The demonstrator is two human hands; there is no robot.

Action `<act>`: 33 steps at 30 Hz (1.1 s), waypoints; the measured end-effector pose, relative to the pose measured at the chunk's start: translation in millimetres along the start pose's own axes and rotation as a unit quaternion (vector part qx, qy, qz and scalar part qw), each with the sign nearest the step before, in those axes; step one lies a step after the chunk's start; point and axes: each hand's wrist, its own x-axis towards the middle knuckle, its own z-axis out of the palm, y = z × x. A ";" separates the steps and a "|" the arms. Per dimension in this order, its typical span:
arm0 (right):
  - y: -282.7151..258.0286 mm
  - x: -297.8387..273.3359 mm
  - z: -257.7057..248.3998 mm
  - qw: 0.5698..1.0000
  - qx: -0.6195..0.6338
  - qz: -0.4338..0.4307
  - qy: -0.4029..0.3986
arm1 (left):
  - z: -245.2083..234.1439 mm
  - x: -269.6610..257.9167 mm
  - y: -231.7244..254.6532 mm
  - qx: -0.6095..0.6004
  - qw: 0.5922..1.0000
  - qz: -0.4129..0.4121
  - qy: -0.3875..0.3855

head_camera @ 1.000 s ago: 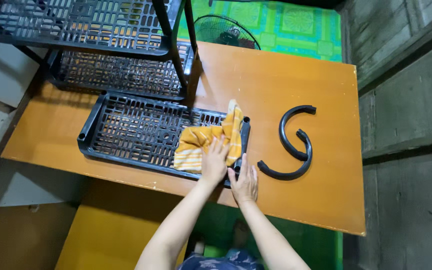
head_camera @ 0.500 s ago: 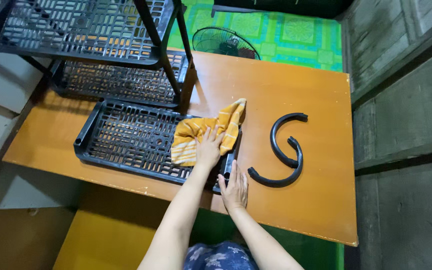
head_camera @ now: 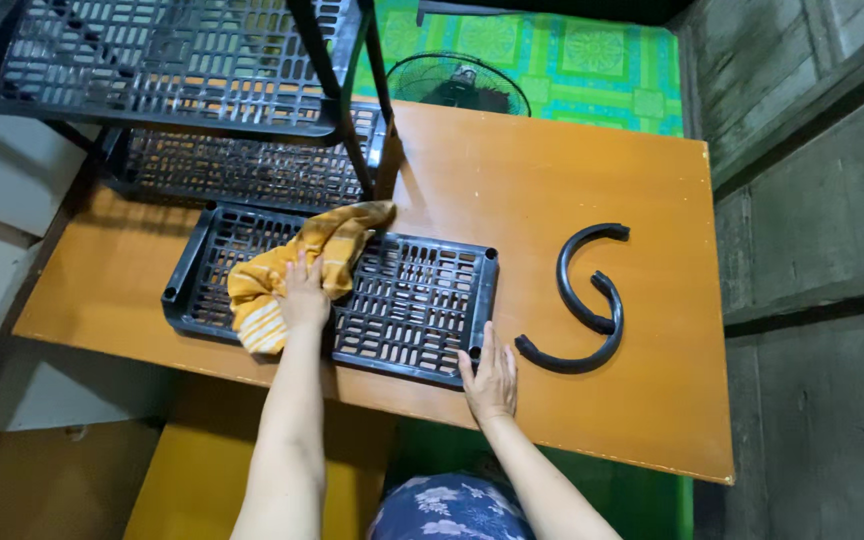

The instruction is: The person wipes a black plastic tray with a yellow cloth, then attaches two curved handles to the tray. The person continues wiping the tray after the handles are attached.

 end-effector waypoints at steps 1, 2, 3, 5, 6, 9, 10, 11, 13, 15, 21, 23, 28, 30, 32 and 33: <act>0.0 0.3 -0.4 1.000 -0.008 0.008 -0.009 | -2.4 -5.1 -3.4 0.008 1.000 0.004 0.003; -0.3 -0.1 0.0 1.000 -0.014 0.014 -0.018 | -3.2 -12.7 -6.7 0.017 1.000 0.006 0.006; -0.8 -0.5 0.5 0.999 -0.021 0.021 -0.027 | -2.3 -20.8 -9.1 0.026 1.000 0.009 0.009; -3.0 -1.3 1.4 1.000 -0.013 0.011 -0.017 | 5.5 -38.1 -7.0 -0.001 0.997 0.061 0.053; -2.2 -0.5 1.5 1.000 -0.010 0.006 -0.011 | 11.9 -46.9 -2.0 -0.016 0.993 0.087 0.076; 0.6 -1.7 3.0 0.999 -0.031 -0.010 0.005 | 30.8 -84.0 27.5 -0.043 0.974 0.176 0.139; 1.0 -1.8 4.2 1.000 -0.027 -0.006 0.003 | 34.5 -97.7 45.1 -0.053 0.970 0.194 0.138; 1.8 -1.7 5.3 1.000 -0.024 -0.002 0.002 | 36.2 -114.5 65.4 -0.089 0.961 0.218 0.146; 2.8 -3.5 7.5 1.000 -0.026 0.001 -0.005 | 32.0 -144.3 105.8 -0.114 0.958 0.251 0.078; 4.9 -5.2 9.5 0.999 -0.037 0.003 -0.013 | 21.7 -171.3 130.3 -0.114 0.957 0.267 0.019; 10.5 -5.9 11.9 0.999 -0.030 -0.016 -0.008 | 16.7 -153.1 100.6 -0.149 0.948 0.258 0.109; 10.2 -3.7 11.6 0.999 -0.045 -0.001 -0.013 | 21.6 -120.1 60.6 -0.186 0.952 0.206 0.130; -1.8 -1.3 3.7 1.000 0.009 -0.008 0.003 | 15.6 -76.8 -19.7 -0.042 0.989 0.086 0.114; -7.9 2.8 -0.5 1.000 0.021 -0.004 0.013 | 12.9 -73.9 -20.4 -0.040 0.994 0.056 0.080; -11.1 8.0 -3.3 0.992 0.048 0.104 -0.048 | 12.1 -77.9 -11.1 -0.065 0.993 0.052 0.078; -10.9 10.5 -4.1 0.982 0.062 0.158 -0.078 | 12.2 -81.6 -5.3 -0.066 0.993 0.053 0.077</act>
